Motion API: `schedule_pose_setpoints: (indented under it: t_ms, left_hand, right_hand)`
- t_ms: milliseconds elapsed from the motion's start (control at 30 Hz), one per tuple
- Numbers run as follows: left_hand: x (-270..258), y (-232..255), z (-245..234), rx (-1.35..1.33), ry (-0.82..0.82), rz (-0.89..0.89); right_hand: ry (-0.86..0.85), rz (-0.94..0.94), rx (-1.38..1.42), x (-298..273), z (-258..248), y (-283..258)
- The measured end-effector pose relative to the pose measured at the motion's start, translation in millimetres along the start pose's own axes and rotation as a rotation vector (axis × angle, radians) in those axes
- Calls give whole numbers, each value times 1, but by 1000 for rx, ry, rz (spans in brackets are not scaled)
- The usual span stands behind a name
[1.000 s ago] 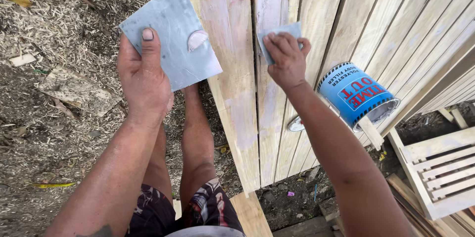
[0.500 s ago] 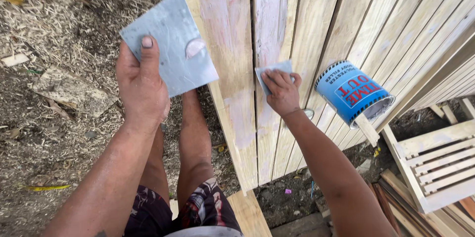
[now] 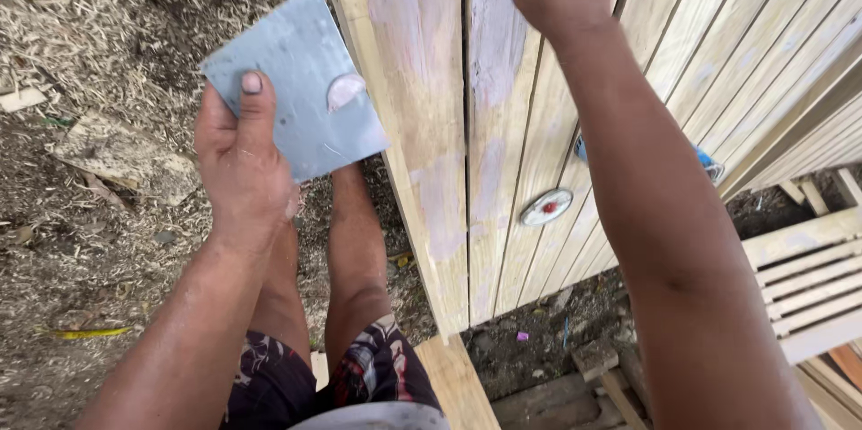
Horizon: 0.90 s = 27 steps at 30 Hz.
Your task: The person applies wood filler to a wooden furniture frame using an applicator and pieces of sandpaper. They scoop filler from a can and spread it into gaps across the wood surface.
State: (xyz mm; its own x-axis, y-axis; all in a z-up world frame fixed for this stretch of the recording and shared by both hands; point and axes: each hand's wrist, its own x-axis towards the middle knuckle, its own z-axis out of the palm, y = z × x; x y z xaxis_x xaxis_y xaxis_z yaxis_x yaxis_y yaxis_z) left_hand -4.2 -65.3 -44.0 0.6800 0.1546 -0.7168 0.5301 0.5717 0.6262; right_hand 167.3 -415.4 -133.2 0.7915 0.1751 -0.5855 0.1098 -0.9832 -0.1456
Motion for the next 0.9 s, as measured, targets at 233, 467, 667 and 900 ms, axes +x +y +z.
schedule_pose_setpoints:
  t_ms: [233,467,667,900]
  left_hand:
    - [4,6,3,-47,19,-28]
    - [1,2,14,-122,-9,-76]
    - [-4,2,23,-68,-69,-72]
    - [-7,-11,51,499,-206,-43]
  right_hand:
    - [90,-430,-173,-117,38,-11]
    - [173,-276,-32,-177,79,-5]
    - [190,-123,56,-216,98,-14]
    - [323,556,1721,-242,16,-77]
